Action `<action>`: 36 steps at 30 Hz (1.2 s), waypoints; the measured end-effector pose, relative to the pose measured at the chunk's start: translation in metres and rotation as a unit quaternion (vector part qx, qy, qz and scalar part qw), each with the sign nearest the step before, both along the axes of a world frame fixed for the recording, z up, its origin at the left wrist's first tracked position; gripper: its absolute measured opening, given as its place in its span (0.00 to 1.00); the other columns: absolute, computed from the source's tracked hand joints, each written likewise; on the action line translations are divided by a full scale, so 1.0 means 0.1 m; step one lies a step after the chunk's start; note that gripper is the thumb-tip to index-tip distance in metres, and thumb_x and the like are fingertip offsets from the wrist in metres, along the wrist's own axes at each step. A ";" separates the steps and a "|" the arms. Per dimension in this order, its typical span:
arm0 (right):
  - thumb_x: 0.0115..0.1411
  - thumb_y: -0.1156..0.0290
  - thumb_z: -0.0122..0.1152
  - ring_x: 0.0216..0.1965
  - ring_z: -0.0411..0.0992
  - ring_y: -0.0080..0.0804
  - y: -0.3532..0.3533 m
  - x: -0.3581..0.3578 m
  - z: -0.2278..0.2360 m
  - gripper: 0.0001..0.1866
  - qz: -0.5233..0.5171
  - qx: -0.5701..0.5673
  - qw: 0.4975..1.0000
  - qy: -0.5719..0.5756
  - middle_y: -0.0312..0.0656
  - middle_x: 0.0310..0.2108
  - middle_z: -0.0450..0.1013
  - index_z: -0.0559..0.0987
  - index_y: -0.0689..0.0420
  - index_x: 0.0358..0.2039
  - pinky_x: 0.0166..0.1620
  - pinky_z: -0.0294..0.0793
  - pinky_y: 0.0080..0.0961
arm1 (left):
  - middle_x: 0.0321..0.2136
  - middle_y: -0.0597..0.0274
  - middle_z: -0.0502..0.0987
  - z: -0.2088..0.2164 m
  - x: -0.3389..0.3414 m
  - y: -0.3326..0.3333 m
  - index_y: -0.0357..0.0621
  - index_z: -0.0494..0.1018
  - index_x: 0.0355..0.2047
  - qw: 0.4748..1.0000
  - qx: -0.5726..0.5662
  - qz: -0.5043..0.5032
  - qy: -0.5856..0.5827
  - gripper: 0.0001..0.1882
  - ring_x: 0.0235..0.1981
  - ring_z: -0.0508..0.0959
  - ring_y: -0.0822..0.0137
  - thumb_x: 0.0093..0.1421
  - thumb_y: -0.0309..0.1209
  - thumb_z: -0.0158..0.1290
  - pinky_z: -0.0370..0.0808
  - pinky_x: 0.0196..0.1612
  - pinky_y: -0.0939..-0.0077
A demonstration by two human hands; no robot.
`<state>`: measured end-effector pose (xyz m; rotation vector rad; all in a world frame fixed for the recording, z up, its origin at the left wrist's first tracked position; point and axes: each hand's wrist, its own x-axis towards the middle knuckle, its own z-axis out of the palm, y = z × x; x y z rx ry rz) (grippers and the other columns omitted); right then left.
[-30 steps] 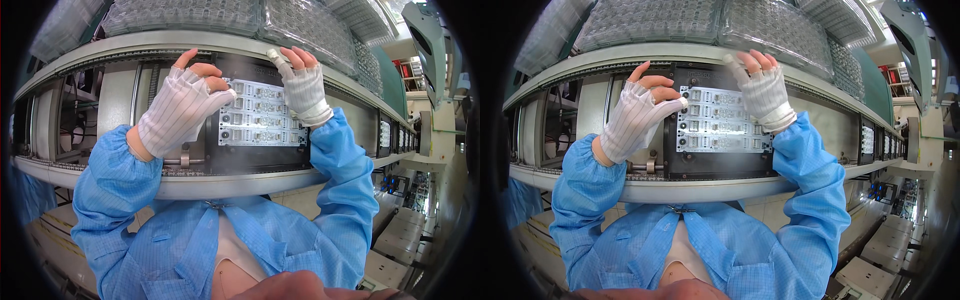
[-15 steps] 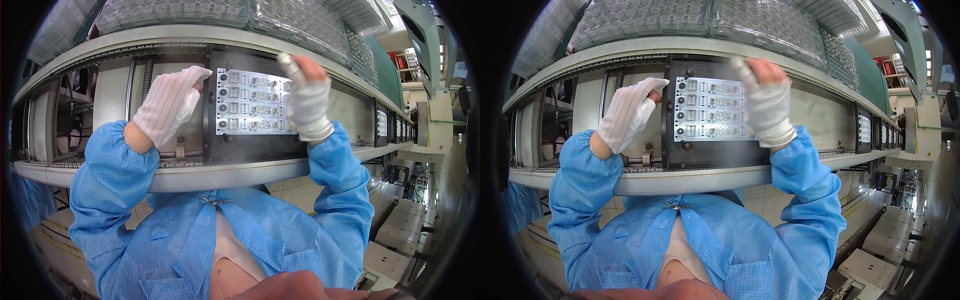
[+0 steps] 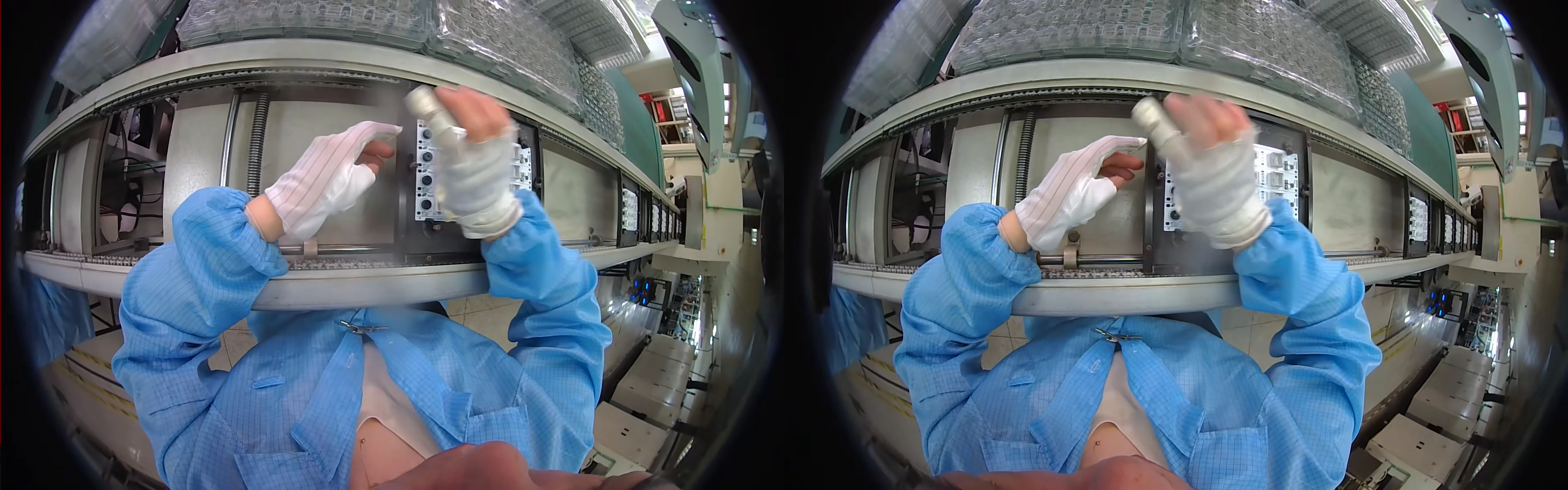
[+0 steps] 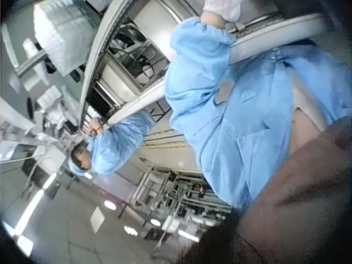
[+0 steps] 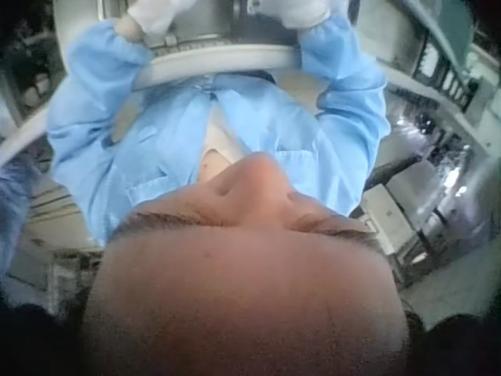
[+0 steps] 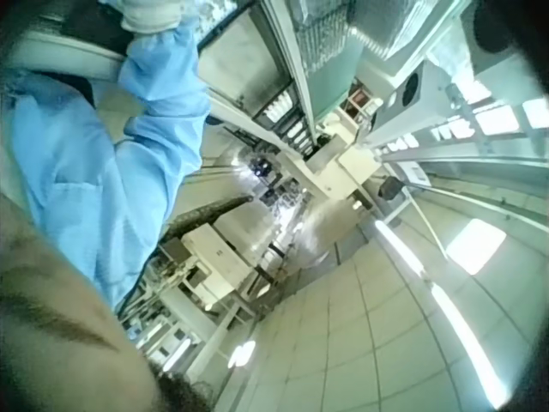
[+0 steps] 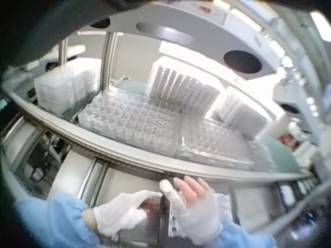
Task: Assembling electronic components onto printed circuit boards on a factory production line.
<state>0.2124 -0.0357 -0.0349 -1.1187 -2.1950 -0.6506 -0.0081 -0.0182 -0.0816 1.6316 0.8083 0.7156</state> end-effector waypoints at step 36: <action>0.48 0.88 0.56 0.50 0.72 0.41 0.89 0.36 0.43 0.33 0.101 0.032 0.994 0.033 0.41 0.48 0.74 0.79 0.49 0.55 0.54 0.71 0.36 | 0.31 0.57 0.77 0.08 0.23 0.04 0.46 0.75 0.42 0.905 0.383 0.032 0.182 0.13 0.35 0.78 0.55 0.55 0.30 0.58 0.74 0.41 0.60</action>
